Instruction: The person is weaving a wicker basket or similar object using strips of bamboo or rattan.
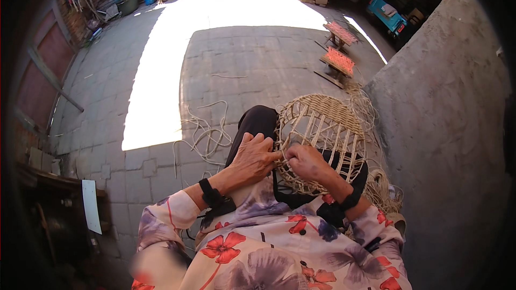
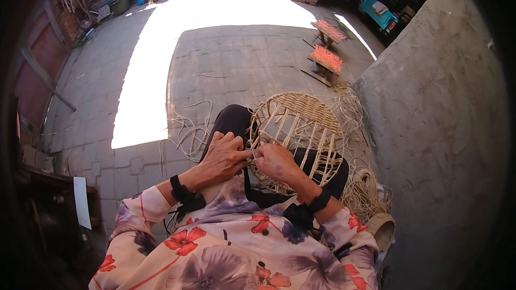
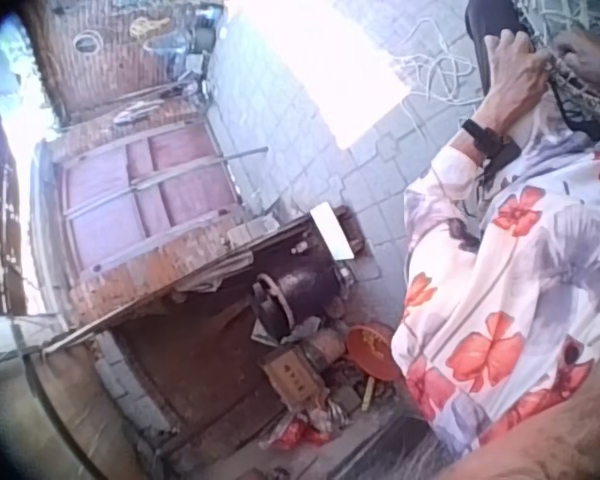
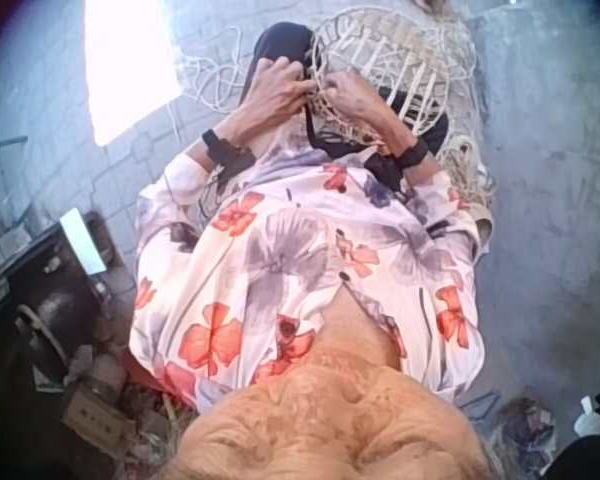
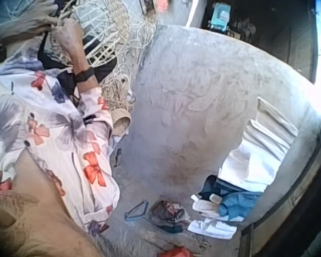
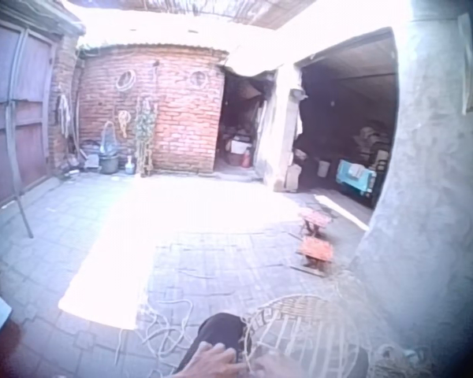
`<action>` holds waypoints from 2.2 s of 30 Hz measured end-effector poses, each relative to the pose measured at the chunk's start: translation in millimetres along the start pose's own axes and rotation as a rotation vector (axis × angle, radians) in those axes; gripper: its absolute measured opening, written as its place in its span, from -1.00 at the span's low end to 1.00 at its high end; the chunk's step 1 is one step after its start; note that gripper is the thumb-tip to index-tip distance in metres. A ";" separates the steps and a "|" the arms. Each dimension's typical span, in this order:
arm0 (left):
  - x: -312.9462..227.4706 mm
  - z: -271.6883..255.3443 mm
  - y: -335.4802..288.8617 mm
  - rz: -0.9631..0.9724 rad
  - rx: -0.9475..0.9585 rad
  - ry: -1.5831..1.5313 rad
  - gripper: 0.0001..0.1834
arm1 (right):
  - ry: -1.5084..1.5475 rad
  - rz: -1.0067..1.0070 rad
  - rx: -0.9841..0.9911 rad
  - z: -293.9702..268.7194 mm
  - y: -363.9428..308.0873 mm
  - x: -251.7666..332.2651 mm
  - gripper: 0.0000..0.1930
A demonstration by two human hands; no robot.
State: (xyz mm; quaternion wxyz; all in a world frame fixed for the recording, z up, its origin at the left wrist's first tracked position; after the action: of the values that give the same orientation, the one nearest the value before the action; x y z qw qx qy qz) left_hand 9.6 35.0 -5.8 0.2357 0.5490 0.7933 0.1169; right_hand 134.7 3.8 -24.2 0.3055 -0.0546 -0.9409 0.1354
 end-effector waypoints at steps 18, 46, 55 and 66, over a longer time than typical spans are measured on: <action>171.5 -77.6 -44.7 -0.691 -0.216 -1.376 -0.54 | 0.460 -0.083 -0.234 -33.4 -37.5 -25.3 -0.83; 2.7 7.8 10.3 -0.100 -0.110 0.117 -0.76 | -0.020 -0.489 -0.433 -9.8 -48.7 39.0 -0.73; 1.5 6.0 3.4 -0.106 -0.171 0.102 -0.79 | 0.309 -0.053 -0.065 -5.0 -7.7 5.6 -0.66; 4.1 -4.0 -6.0 -0.197 -0.206 -0.146 -0.88 | 0.662 -0.060 0.119 3.1 11.5 -6.8 -0.60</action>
State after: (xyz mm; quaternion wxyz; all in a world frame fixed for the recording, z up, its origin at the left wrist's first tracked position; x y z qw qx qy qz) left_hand 1.6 36.9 -6.0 0.3579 0.4484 0.8081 0.1338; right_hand 138.6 12.9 -33.7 0.6008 -0.0499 -0.7825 0.1558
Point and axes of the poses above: each hand's wrist, its own y-axis towards the middle knuckle, its own z-axis out of the palm, x = y × z, the point moved 8 cm from there along y, towards the middle knuckle, and after that the axes turned 4 degrees about y, right-handed, at the moved point
